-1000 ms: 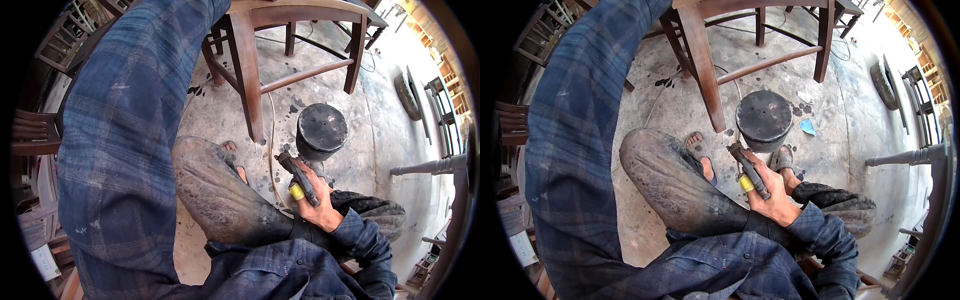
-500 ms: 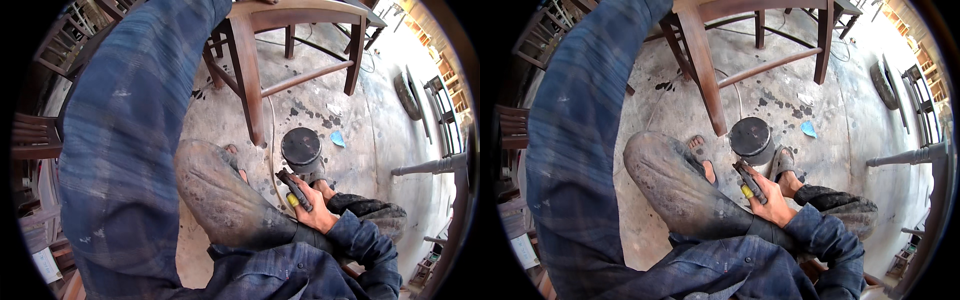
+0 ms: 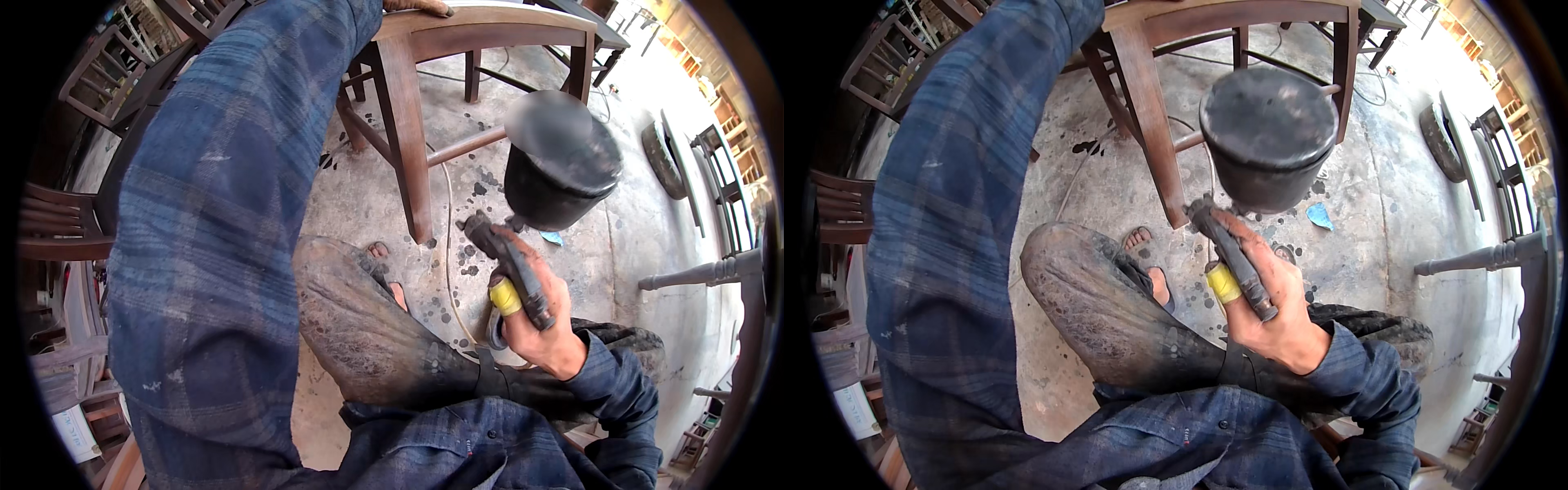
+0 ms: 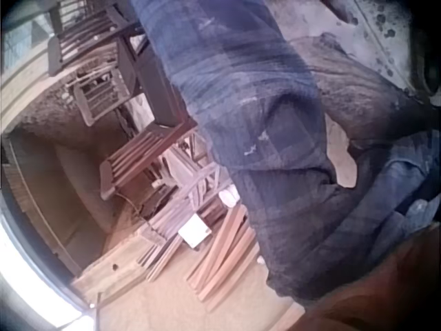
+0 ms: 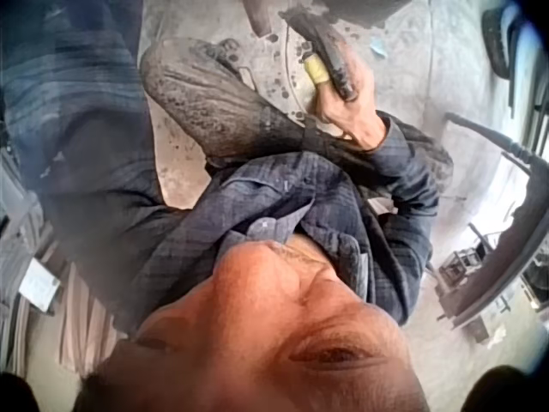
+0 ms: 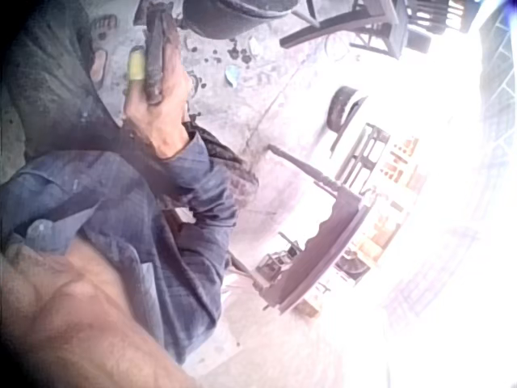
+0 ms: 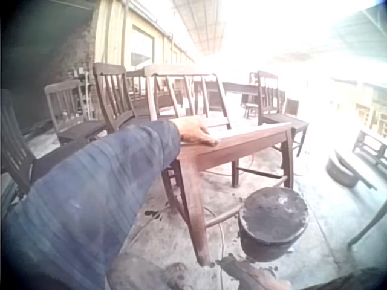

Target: The person spray paints a wooden chair using a handheld spray gun. They hold the chair with one hand and apply a coat of paint to the seat, backrest, and legs, rotating the chair to cover different sides.

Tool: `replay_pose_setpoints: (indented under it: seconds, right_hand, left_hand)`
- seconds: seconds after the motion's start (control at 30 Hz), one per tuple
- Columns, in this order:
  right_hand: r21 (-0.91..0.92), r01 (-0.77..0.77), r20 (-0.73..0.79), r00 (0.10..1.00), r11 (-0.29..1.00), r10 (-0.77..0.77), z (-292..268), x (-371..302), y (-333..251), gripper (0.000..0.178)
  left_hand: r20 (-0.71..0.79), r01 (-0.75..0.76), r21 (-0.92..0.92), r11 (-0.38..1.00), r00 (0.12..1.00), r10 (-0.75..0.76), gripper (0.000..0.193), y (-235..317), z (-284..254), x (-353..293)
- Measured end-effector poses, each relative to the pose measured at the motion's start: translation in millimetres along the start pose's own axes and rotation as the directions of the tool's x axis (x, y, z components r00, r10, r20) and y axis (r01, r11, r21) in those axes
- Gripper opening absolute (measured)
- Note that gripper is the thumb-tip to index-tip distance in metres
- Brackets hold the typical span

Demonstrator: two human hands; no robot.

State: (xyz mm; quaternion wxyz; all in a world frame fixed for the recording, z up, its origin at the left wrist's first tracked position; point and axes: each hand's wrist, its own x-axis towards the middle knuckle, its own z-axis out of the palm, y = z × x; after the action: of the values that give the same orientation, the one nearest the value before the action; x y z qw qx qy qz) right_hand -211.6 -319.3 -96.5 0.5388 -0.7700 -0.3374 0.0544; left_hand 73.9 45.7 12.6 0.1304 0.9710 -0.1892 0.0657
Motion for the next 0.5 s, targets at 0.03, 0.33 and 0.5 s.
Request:
replay_pose_setpoints:
  seconds: [0.03,0.33,0.5]
  right_hand:
    - [0.006,0.002,-0.028,1.000,1.000,-0.002,-2,5,-5,0.035]
    - [0.057,0.105,-0.177,0.980,0.993,-0.093,-12,49,-36,0.039]
    - [0.054,0.254,-0.160,0.957,0.966,-0.243,-14,55,-23,0.038]
  left_hand:
    - [0.003,0.002,-0.017,1.000,1.000,-0.002,0.054,2,-1,-1]
    - [-0.045,-0.011,-0.028,1.000,0.999,0.010,0.051,9,-2,-7]
    - [0.042,0.031,-0.087,0.996,0.999,-0.027,0.050,13,-10,-3]
